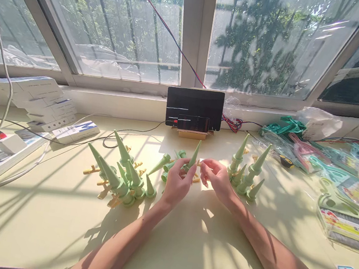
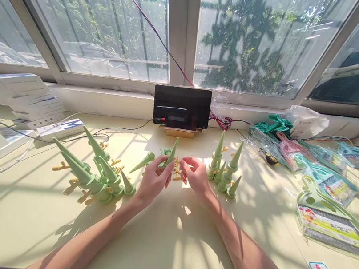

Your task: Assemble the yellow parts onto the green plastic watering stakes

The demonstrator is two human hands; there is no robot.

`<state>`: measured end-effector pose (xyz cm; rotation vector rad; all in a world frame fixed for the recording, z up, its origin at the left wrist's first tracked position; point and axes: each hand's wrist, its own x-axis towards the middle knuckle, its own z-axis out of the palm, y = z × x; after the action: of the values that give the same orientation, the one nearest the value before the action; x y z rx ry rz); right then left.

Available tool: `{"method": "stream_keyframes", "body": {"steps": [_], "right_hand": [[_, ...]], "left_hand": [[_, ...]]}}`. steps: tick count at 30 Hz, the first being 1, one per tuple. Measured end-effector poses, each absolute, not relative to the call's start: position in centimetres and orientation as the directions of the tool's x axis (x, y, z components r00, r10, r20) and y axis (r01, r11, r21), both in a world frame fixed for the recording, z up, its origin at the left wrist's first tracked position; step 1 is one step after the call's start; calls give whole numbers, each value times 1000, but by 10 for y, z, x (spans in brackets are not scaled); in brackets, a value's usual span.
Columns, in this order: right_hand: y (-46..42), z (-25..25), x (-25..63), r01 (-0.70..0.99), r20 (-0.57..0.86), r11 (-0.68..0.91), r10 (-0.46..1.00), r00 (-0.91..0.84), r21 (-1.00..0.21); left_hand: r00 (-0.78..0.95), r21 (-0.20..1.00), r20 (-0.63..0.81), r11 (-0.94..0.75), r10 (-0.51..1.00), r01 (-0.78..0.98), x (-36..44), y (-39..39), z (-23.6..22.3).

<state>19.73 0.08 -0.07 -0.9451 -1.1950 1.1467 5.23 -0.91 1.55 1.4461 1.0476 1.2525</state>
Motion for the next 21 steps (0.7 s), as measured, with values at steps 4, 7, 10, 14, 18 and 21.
{"method": "stream_keyframes", "body": {"steps": [4,7,10,14,18,21], "right_hand": [[2,-1,198,-151,199,194,980,-21,-969],[2,-1,198,-125,197,193,980,-23,-973],[3,-2,198,-89,200,197,980,-16,-976],[4,-5,198,-57,221,219,975,-19,-974],[4,-5,197,-17,254,254,967,-14,-967],[3,-4,196,-23,276,276,961,-10,-961]], "left_hand": [[154,985,168,-173,974,23,52,-10,18],[182,986,155,-163,971,26,52,-9,17],[211,987,148,-156,966,24,50,-7,15],[220,991,120,-130,968,30,49,-6,13],[204,993,110,-117,973,18,50,-6,14],[177,994,110,-110,978,-12,50,-5,14]]}}
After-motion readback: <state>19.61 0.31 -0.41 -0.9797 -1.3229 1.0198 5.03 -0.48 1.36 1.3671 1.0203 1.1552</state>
